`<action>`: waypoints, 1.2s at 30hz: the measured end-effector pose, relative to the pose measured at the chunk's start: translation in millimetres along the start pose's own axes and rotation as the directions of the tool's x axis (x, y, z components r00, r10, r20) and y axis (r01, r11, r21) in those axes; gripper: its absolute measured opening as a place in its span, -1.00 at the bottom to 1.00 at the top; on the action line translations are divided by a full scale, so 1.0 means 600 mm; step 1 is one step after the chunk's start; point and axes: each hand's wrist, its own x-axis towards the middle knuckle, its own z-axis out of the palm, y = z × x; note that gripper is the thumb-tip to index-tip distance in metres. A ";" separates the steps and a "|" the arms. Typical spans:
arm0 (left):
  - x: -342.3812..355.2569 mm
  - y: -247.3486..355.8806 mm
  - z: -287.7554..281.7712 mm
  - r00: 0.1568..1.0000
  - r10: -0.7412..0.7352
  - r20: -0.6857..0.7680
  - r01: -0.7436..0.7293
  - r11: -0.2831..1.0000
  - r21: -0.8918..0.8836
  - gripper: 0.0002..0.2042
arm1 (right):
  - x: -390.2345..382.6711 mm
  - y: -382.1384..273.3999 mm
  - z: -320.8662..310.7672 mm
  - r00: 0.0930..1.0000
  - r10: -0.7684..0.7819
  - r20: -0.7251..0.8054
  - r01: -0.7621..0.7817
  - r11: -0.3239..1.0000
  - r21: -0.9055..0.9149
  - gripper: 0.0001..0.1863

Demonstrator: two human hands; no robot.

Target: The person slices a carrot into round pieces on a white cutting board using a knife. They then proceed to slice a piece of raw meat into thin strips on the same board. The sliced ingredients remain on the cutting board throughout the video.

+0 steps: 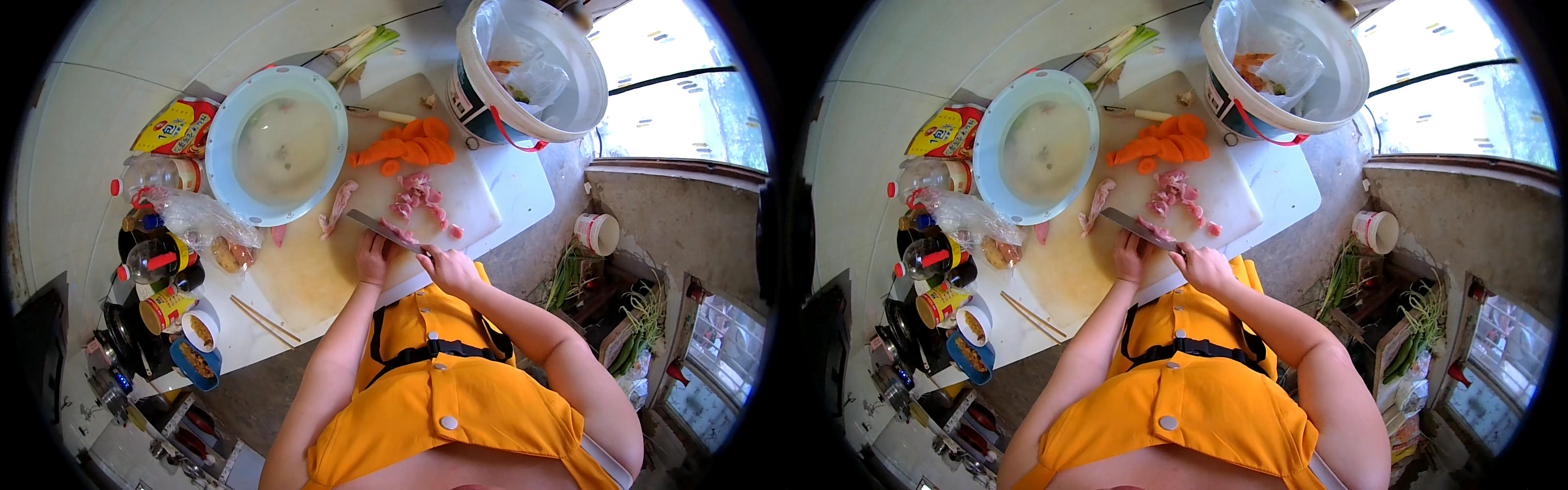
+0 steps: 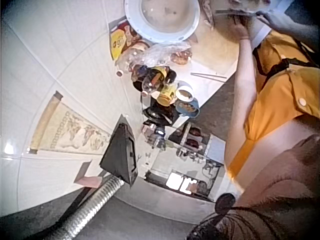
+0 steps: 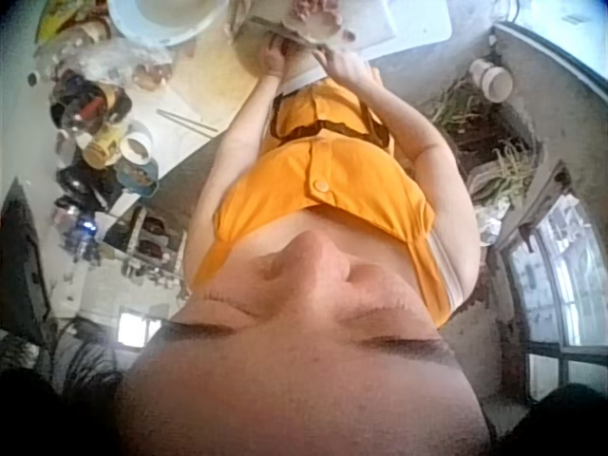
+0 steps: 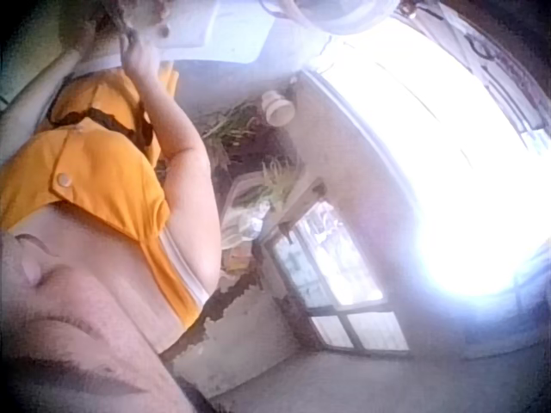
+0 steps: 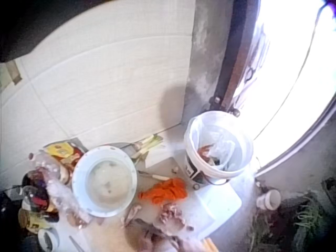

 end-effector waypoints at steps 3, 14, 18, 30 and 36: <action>-0.004 -0.007 0.007 1.000 -0.002 -0.010 0.002 1.000 0.011 -0.71 | 0.015 -0.013 -0.004 1.000 0.007 0.017 -0.007 1.000 -0.012 -0.54; -0.006 -0.008 0.012 1.000 0.022 -0.007 -0.022 1.000 0.009 -0.74 | 0.073 -0.027 0.030 0.997 -0.067 -0.029 0.065 0.996 -0.067 -0.55; -0.010 -0.011 0.019 0.999 0.046 -0.020 -0.044 0.997 0.067 -0.75 | 0.043 -0.021 -0.003 1.000 -0.014 0.015 0.015 0.997 -0.072 -0.53; 0.016 0.016 0.000 0.998 -0.028 -0.057 0.028 1.000 -0.008 -0.79 | 0.022 0.061 -0.033 0.997 -0.035 -0.063 0.037 0.999 0.031 -0.54; 0.015 0.013 -0.009 0.999 -0.003 -0.040 0.000 0.997 -0.082 -0.79 | 0.015 0.034 -0.056 0.996 -0.063 -0.060 0.065 0.997 0.032 -0.54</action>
